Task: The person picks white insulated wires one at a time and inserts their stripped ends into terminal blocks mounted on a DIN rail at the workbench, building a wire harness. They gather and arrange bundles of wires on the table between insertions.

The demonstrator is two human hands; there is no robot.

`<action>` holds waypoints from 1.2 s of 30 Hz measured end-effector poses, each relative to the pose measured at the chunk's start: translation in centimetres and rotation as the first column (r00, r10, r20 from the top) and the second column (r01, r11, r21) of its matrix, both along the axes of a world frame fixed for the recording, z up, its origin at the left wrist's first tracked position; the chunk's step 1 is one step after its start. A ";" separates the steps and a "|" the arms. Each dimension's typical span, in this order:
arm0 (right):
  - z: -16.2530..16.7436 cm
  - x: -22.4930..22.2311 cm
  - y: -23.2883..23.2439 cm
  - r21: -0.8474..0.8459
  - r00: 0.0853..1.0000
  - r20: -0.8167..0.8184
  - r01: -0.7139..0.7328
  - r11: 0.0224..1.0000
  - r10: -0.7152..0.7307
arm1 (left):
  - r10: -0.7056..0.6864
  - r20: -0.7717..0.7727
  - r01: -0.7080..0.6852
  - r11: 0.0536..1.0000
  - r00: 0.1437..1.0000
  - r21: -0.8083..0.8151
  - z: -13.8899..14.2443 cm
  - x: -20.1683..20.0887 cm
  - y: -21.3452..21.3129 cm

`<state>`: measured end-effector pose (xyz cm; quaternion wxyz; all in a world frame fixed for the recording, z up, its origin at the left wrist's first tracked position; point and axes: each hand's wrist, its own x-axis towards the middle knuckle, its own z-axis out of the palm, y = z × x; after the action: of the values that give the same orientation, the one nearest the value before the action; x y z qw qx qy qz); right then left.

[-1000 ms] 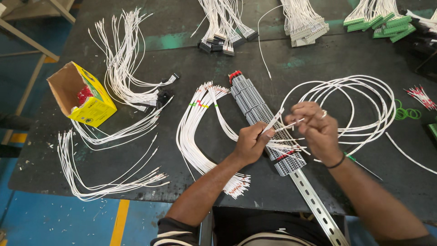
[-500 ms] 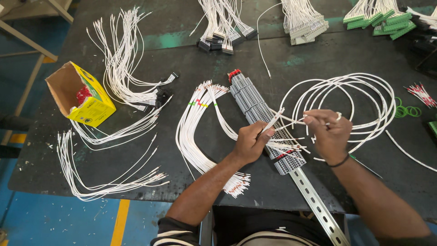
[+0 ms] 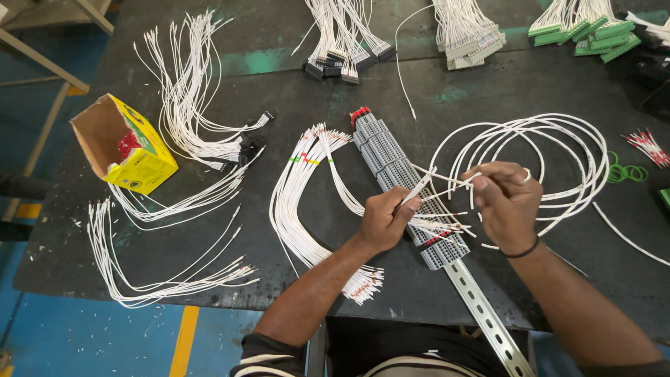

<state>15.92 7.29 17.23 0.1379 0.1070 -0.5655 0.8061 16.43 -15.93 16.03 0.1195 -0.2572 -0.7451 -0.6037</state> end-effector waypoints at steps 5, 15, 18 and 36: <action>0.2 0.2 -0.1 0.029 0.994 -0.106 -0.003 1.000 0.006 | 0.000 -0.012 0.000 1.000 1.000 -0.012 0.0 -0.1 -0.1; 0.7 0.5 0.0 0.101 0.989 -0.140 0.064 0.993 -0.049 | -0.008 -0.001 0.008 1.000 1.000 -0.006 -0.2 -0.1 0.0; 0.9 0.7 0.1 0.157 0.983 -0.177 0.084 0.984 -0.056 | -0.012 0.000 0.012 1.000 1.000 -0.004 -0.1 -0.1 0.0; 0.5 0.3 0.5 0.286 0.964 -0.259 0.131 0.949 -0.055 | -0.028 0.009 0.028 1.000 1.000 0.002 -0.1 0.0 0.1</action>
<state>16.27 7.74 17.77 0.2279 0.1996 -0.6642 0.6835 16.44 -15.87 15.92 0.1076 -0.2648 -0.7414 -0.6072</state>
